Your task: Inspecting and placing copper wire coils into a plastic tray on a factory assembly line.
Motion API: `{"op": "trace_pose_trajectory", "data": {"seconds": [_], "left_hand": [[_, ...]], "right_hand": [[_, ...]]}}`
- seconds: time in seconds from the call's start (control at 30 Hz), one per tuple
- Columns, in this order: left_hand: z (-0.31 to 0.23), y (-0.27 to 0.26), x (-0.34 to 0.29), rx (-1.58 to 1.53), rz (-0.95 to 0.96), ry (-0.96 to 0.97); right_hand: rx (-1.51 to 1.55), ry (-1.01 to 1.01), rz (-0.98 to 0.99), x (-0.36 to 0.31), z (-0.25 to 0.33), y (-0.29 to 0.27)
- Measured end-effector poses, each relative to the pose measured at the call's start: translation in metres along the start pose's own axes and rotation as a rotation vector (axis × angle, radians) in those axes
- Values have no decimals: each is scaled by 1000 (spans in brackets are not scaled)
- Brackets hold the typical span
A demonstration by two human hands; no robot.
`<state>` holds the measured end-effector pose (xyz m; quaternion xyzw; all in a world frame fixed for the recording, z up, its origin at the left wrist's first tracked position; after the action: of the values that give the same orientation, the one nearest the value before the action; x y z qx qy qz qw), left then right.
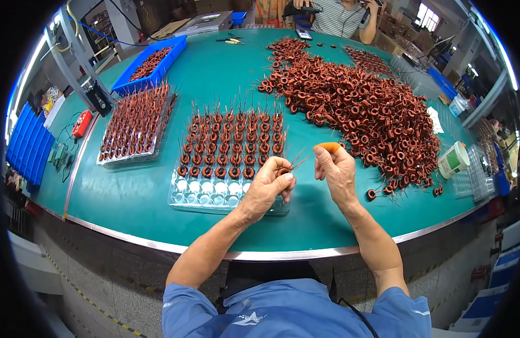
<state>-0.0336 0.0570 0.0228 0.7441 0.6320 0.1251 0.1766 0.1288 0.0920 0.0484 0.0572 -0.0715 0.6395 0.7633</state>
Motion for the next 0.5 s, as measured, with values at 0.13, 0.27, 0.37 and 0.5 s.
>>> {"op": "trace_pose_trajectory", "data": {"seconds": [0.13,0.27,0.37,0.5], "left_hand": [[-1,3,0,3,7,-10],[0,2,1,-51,8,-28],[1,4,-1,-55,2,-32],[2,-1,-3,-3,-23,7]], "right_hand": [[24,-58,97,-9,6,8],[-72,-168,130,-15,15,15],[-127,-255,135,-16,20,14],[-145,-201,139,-14,10,16]]}}
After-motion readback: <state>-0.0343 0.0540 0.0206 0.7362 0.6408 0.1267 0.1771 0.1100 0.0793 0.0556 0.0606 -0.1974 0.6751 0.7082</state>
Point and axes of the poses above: each hand's wrist, its own x-axis towards the middle knuckle, its own y-axis out of the palm, z = x × y, the point moved 5 cm from there along x, towards the middle knuckle, and after that the axes turned 13 degrees about -z, right-handed, at the moved point
